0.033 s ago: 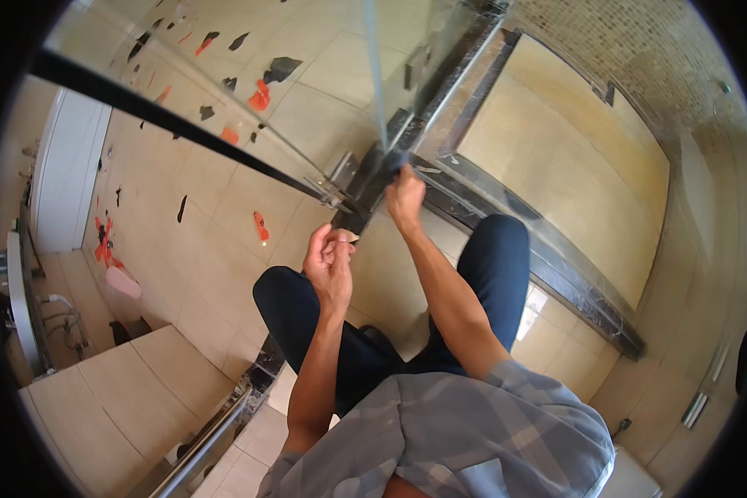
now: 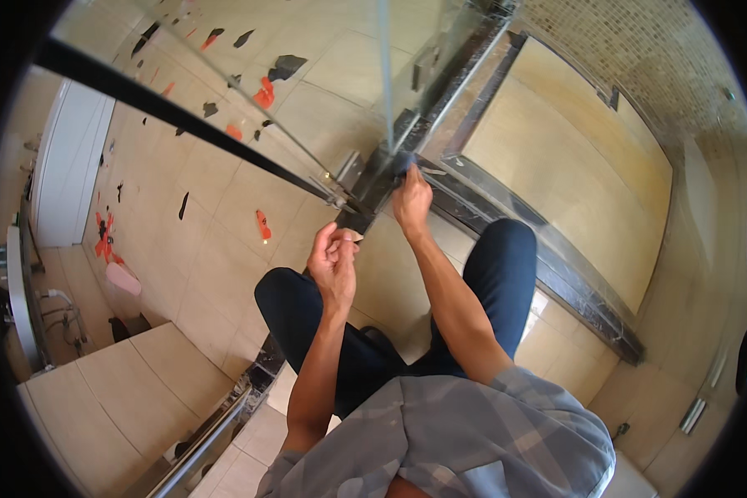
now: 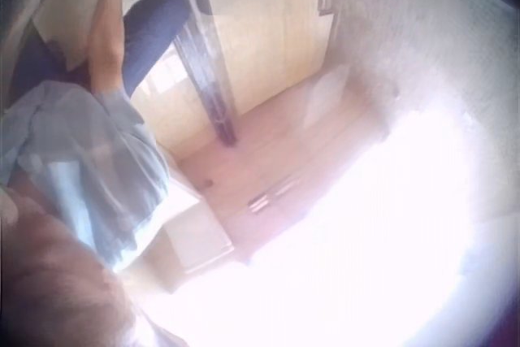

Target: The person kneels on the bathroom floor and wipes the glass shower door and its metal track with a cloth. They repeatedly rub the track and glass surfaces to remove residue.

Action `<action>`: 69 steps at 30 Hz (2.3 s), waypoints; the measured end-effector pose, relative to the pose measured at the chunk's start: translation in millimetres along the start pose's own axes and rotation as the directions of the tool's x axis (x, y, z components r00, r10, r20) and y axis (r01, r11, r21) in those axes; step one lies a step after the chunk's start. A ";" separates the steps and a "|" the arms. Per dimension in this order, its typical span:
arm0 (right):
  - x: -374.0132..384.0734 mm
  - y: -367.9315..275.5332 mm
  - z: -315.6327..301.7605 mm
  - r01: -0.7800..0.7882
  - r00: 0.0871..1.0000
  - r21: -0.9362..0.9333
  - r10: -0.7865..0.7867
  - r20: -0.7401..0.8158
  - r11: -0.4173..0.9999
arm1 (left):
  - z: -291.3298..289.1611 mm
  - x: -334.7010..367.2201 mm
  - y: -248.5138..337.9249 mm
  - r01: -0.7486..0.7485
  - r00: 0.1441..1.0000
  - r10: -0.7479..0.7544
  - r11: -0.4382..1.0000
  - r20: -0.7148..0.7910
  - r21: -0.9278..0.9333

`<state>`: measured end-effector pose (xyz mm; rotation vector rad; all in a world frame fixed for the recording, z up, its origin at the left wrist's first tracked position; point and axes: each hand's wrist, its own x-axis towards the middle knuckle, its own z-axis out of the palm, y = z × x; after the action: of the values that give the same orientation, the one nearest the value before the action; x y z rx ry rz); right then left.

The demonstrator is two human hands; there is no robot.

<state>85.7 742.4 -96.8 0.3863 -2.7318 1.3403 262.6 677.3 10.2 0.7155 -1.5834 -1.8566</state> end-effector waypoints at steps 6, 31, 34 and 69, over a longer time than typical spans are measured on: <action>-15.6 58.8 55.9 0.364 0.931 -0.356 -0.342 0.124 0.861 | 11.9 35.6 -36.7 0.070 0.928 -0.215 0.903 0.305 0.425; -45.7 77.2 60.0 0.595 0.803 -0.461 -0.490 0.337 0.658 | 27.6 23.2 -49.7 -0.623 0.603 -0.182 0.502 0.777 0.600; -9.9 67.5 48.5 0.482 0.873 -0.520 -0.334 0.356 0.705 | 28.4 24.0 -58.0 -0.639 0.610 -0.165 0.476 0.775 0.604; -54.9 58.3 100.1 -0.716 0.080 0.481 0.625 0.776 -0.506 | 41.9 18.7 -50.0 -0.551 0.755 -0.033 0.509 0.655 0.661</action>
<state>128.1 708.4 -212.9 -2.1319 -1.2357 3.0580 214.8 697.7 -33.6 0.1344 -2.8951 -0.9916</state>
